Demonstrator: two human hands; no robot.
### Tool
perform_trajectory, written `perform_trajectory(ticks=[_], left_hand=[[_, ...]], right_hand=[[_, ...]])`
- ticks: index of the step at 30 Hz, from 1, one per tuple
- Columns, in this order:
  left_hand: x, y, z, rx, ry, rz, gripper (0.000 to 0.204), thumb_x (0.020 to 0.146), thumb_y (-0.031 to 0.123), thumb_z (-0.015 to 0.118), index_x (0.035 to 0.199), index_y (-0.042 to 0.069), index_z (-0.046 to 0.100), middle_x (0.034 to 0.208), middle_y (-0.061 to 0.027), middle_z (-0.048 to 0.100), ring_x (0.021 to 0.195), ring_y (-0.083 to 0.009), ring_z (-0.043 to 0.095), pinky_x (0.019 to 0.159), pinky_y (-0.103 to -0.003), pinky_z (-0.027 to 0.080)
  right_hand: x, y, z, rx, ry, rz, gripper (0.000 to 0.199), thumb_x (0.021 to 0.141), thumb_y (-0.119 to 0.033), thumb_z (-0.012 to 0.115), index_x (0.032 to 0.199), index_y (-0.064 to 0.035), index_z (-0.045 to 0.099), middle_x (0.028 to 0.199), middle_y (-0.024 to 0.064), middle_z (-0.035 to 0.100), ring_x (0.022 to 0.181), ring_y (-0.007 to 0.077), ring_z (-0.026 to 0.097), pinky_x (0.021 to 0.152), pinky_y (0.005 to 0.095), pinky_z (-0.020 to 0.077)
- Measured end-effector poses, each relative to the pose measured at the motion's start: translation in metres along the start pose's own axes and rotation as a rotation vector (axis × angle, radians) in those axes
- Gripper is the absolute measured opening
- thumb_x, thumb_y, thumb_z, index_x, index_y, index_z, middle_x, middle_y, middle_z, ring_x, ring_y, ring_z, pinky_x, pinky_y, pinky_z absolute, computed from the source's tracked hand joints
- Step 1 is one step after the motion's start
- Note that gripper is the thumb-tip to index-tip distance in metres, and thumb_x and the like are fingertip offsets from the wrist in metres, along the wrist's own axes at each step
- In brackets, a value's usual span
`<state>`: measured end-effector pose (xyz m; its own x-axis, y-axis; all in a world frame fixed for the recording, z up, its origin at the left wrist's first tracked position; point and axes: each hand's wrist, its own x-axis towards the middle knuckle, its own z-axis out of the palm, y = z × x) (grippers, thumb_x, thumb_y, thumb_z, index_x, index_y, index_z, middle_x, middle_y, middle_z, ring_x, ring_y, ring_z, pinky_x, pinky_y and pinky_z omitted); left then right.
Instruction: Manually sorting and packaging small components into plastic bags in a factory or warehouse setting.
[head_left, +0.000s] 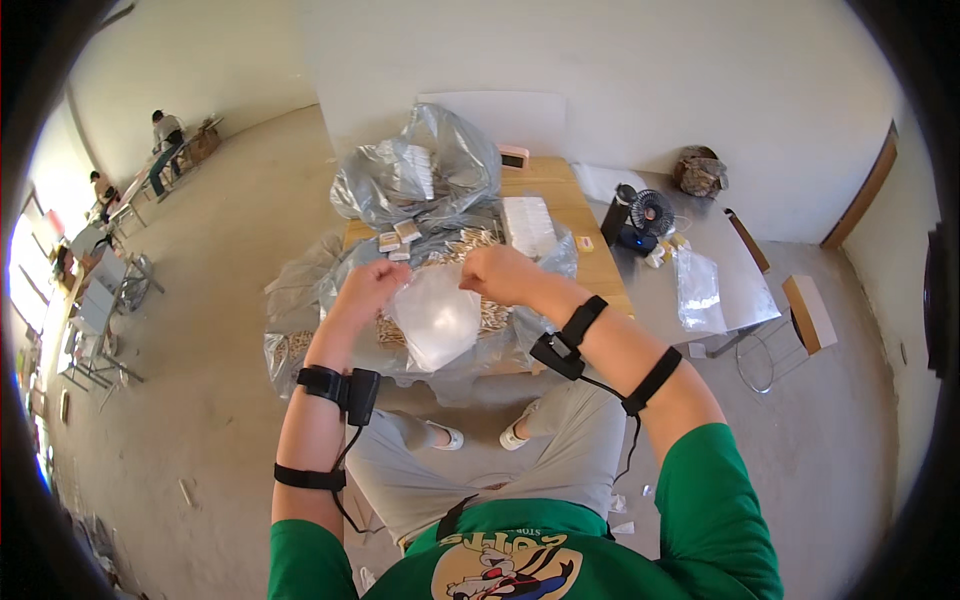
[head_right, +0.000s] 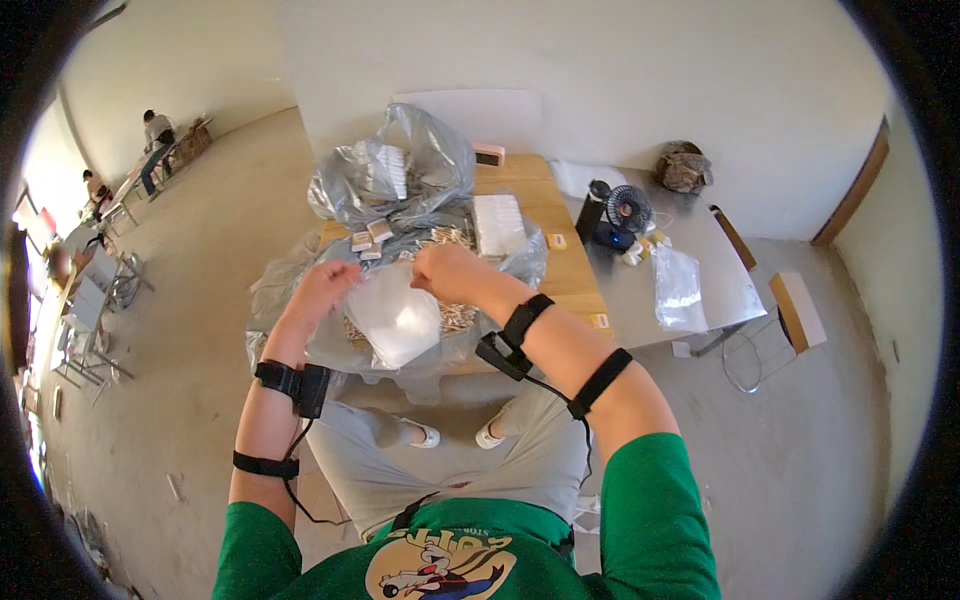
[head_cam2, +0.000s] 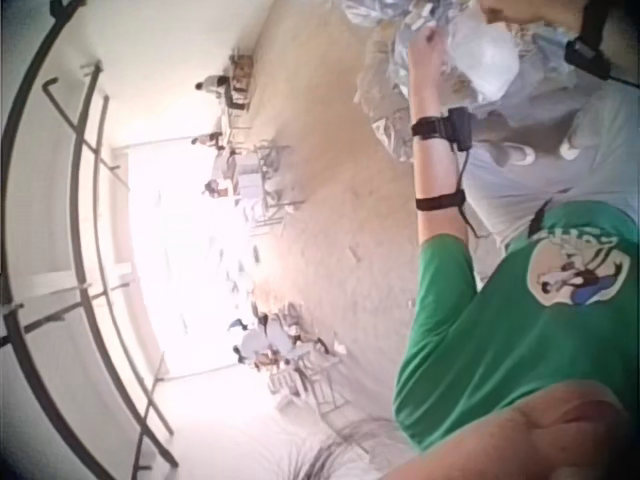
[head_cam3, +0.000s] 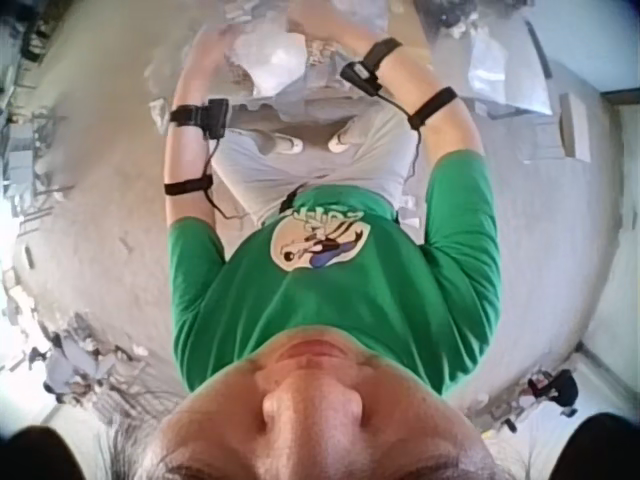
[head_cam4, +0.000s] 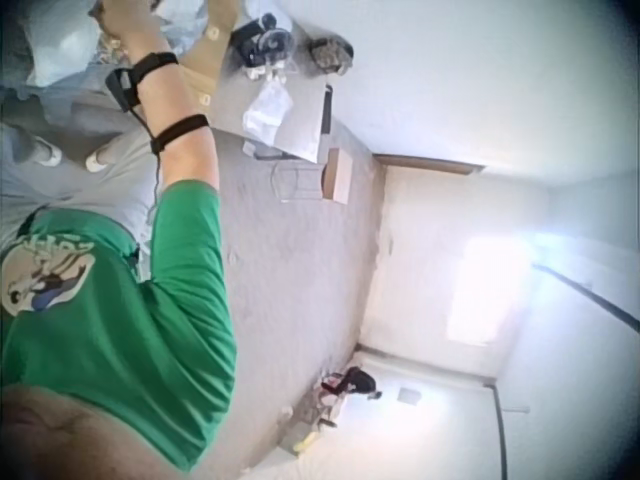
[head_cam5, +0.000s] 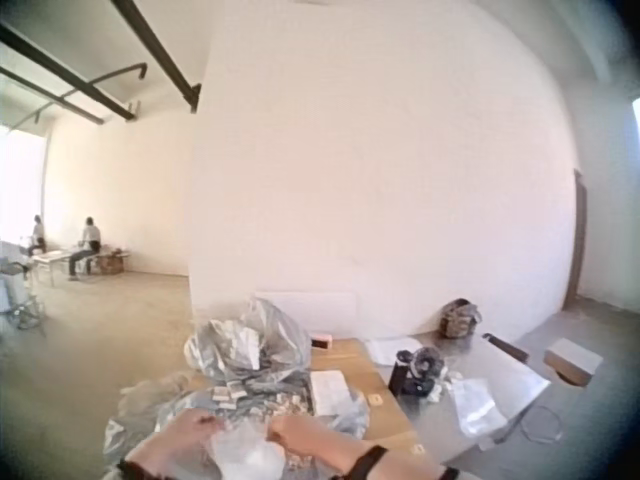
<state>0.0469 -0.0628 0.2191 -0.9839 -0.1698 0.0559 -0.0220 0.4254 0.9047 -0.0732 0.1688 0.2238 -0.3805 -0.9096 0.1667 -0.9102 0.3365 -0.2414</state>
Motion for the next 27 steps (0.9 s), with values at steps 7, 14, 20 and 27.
perform_trajectory(ticks=[7,14,20,27], left_hand=[[-0.029,-0.057,0.004,-0.680,0.293,0.032,0.057,0.092,0.049,0.050,0.132,0.009,0.039,0.115,-0.0070,0.052,0.105,-0.0162,0.049,0.089,-0.033,0.040],[-0.041,-0.089,0.125,-1.203,-0.006,-0.245,0.077,0.088,0.058,0.047,0.146,0.020,0.014,0.146,-0.0158,0.030,0.136,-0.0306,0.025,0.110,-0.049,0.020],[-0.033,-0.010,0.168,-1.730,-0.190,0.123,0.071,0.088,0.047,0.057,0.142,0.011,0.027,0.142,-0.0121,0.038,0.132,-0.0287,0.035,0.110,-0.049,0.027],[-0.031,-0.015,0.181,-1.503,-0.081,-0.057,0.072,0.086,0.044,0.060,0.139,0.006,0.030,0.138,-0.0115,0.042,0.126,-0.0289,0.043,0.104,-0.047,0.037]], right_hand=[[0.000,-0.038,-0.080,0.169,0.245,-0.008,0.024,0.082,-0.027,0.063,0.081,-0.0036,0.065,0.078,0.0130,0.062,0.076,0.0320,0.061,0.065,0.0409,0.0468],[-0.016,-0.066,-0.133,0.256,0.360,0.115,0.019,0.082,-0.020,0.068,0.082,-0.0015,0.064,0.064,0.0046,0.059,0.057,0.0091,0.053,0.055,0.0269,0.0424],[-0.045,-0.064,-0.144,0.394,0.440,0.288,0.019,0.083,-0.018,0.069,0.080,-0.0007,0.064,0.065,-0.0009,0.059,0.058,0.0067,0.052,0.054,0.0231,0.0420],[-0.075,-0.047,-0.165,0.550,0.237,0.374,0.025,0.086,-0.026,0.065,0.081,-0.0018,0.064,0.065,-0.0020,0.057,0.063,0.0069,0.053,0.059,0.0229,0.0421]])
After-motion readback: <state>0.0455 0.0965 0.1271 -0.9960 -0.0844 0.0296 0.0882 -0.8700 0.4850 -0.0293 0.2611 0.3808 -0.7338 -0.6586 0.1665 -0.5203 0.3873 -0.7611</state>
